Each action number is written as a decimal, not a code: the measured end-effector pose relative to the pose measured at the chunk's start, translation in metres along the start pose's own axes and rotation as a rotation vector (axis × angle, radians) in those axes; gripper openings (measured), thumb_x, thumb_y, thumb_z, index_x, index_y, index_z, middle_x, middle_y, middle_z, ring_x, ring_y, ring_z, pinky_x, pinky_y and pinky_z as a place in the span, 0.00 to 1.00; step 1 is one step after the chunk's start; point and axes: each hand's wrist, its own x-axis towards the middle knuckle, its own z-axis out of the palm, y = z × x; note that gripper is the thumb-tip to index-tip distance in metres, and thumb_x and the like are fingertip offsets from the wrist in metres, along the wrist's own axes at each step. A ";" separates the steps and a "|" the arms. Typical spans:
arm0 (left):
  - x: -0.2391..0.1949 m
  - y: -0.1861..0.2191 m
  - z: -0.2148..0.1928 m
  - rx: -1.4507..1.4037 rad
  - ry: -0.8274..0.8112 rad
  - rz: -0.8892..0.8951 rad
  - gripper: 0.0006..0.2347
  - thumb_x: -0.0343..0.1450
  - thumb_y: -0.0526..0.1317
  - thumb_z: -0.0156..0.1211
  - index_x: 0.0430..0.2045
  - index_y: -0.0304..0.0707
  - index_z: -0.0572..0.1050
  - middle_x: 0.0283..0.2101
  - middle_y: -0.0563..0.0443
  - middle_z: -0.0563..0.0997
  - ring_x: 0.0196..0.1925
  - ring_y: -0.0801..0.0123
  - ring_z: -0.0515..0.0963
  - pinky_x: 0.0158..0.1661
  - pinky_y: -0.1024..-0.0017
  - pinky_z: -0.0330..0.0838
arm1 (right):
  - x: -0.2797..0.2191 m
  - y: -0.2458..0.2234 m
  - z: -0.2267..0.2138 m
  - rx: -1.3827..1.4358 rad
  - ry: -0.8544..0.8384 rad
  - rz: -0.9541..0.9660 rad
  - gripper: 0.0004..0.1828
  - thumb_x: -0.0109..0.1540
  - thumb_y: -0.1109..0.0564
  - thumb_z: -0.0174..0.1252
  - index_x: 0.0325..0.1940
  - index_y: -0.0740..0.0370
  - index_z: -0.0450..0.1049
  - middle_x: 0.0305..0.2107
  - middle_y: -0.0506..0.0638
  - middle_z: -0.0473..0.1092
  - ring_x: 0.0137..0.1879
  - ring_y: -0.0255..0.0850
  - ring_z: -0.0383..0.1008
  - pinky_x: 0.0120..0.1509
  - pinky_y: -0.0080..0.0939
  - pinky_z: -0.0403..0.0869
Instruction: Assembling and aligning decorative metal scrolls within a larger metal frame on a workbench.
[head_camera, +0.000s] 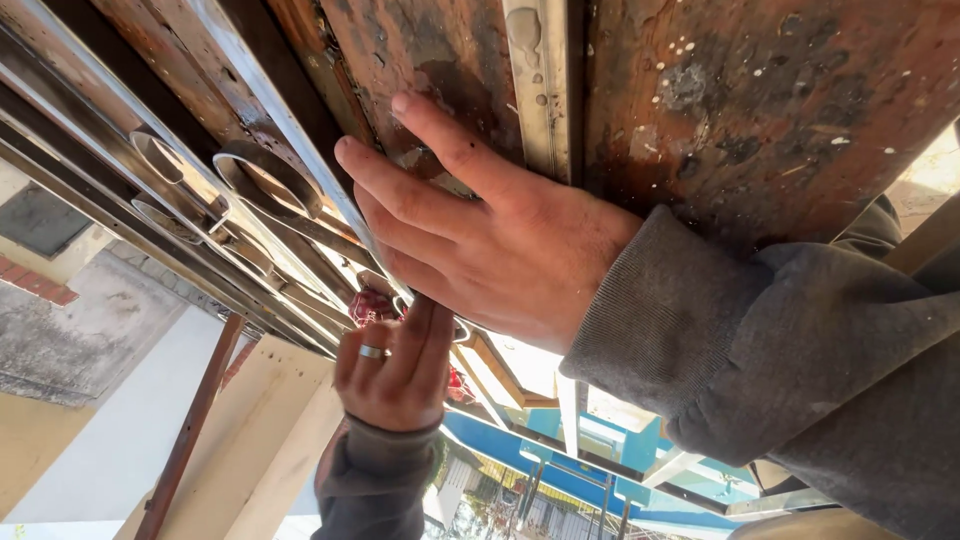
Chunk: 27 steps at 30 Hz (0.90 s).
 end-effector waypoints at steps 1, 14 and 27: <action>-0.006 0.010 0.006 -0.004 -0.002 0.006 0.09 0.69 0.33 0.61 0.42 0.35 0.82 0.45 0.52 0.85 0.29 0.66 0.75 0.31 0.66 0.68 | 0.001 0.000 0.000 0.000 -0.004 0.006 0.30 0.64 0.39 0.54 0.65 0.58 0.73 0.65 0.51 0.67 0.79 0.49 0.52 0.80 0.68 0.47; -0.008 -0.012 -0.001 -0.126 -0.085 0.095 0.13 0.69 0.32 0.59 0.46 0.36 0.82 0.46 0.51 0.84 0.34 0.64 0.78 0.37 0.66 0.74 | -0.001 0.000 -0.001 -0.012 0.019 -0.011 0.25 0.67 0.40 0.54 0.62 0.56 0.76 0.64 0.49 0.69 0.79 0.48 0.54 0.81 0.65 0.48; -0.009 0.004 0.002 -0.388 -0.047 -0.018 0.09 0.69 0.33 0.62 0.42 0.36 0.82 0.44 0.47 0.84 0.32 0.63 0.80 0.35 0.64 0.75 | -0.001 0.004 -0.008 0.051 0.041 -0.009 0.22 0.70 0.42 0.55 0.61 0.58 0.74 0.64 0.54 0.67 0.78 0.49 0.56 0.85 0.64 0.48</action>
